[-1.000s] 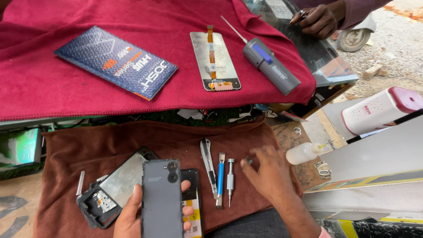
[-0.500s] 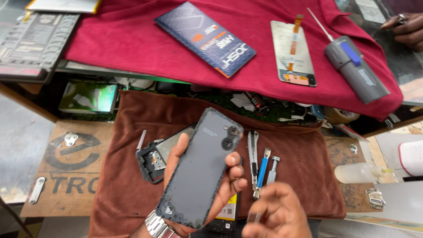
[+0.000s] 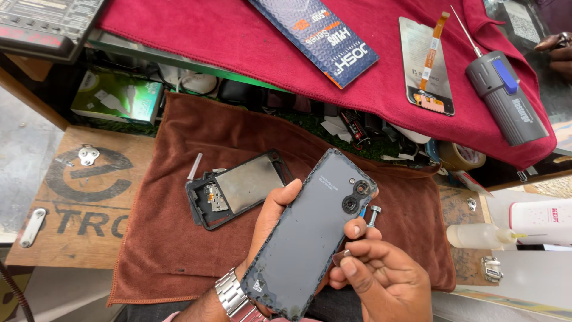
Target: The person handles a disassembled smartphone, peeling protective film from a new screen and securing it with a rubber band. They then use a hot air gun to heat the back cover of the phone and attempt to pry it open with a metal tool.
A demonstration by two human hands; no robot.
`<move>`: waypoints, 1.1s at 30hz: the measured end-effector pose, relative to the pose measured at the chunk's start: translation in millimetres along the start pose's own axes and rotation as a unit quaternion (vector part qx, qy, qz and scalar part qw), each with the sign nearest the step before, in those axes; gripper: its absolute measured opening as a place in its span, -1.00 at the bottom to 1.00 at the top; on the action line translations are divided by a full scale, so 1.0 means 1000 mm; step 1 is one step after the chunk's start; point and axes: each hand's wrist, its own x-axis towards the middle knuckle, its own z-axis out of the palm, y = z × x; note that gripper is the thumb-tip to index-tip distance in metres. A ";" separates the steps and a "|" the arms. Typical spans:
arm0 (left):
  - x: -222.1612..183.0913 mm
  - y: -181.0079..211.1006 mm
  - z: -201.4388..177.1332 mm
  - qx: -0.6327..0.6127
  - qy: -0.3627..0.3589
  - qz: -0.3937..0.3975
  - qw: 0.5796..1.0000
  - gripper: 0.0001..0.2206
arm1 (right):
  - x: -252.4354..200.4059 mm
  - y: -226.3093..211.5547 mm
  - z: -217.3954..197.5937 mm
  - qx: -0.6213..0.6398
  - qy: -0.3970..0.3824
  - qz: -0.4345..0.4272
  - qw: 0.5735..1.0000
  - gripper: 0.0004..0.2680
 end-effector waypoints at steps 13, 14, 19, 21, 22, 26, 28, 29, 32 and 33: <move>0.003 0.001 0.016 -0.037 -0.036 -0.043 0.998 -0.22 | -0.004 0.006 0.021 -0.014 0.027 0.015 0.999 -0.93; 0.002 0.001 0.012 -0.036 -0.030 -0.038 0.998 -0.22 | -0.006 0.008 0.023 -0.024 0.031 0.016 0.999 -0.93; 0.001 0.004 0.006 -0.050 -0.049 -0.061 0.996 -0.24 | -0.006 0.010 0.025 -0.056 0.008 0.012 0.998 -0.95; 0.005 0.004 0.009 -0.048 0.007 -0.040 0.998 -0.27 | -0.006 0.011 0.024 -0.066 -0.010 0.016 0.998 -0.96; 0.007 0.005 0.010 -0.027 0.067 -0.024 0.997 -0.29 | -0.005 0.011 0.023 -0.071 -0.019 0.017 0.997 -0.96; 0.007 0.007 0.007 -0.044 0.026 -0.032 0.998 -0.27 | -0.005 0.016 0.023 -0.020 -0.006 0.012 1.000 -0.98; 0.005 0.009 0.003 -0.077 -0.088 -0.065 0.991 -0.24 | -0.003 0.020 0.026 0.047 0.032 0.002 0.998 -0.98; 0.005 0.009 0.001 -0.093 -0.146 -0.082 0.982 -0.22 | -0.004 0.021 0.027 0.035 0.024 -0.014 0.999 -0.98; 0.005 0.010 -0.002 -0.049 -0.063 -0.051 0.996 -0.26 | -0.007 0.024 0.031 -0.008 0.005 -0.040 0.999 -0.98; 0.006 0.010 -0.003 -0.046 -0.037 -0.046 0.997 -0.26 | -0.008 0.023 0.032 -0.030 0.005 -0.035 0.999 -0.98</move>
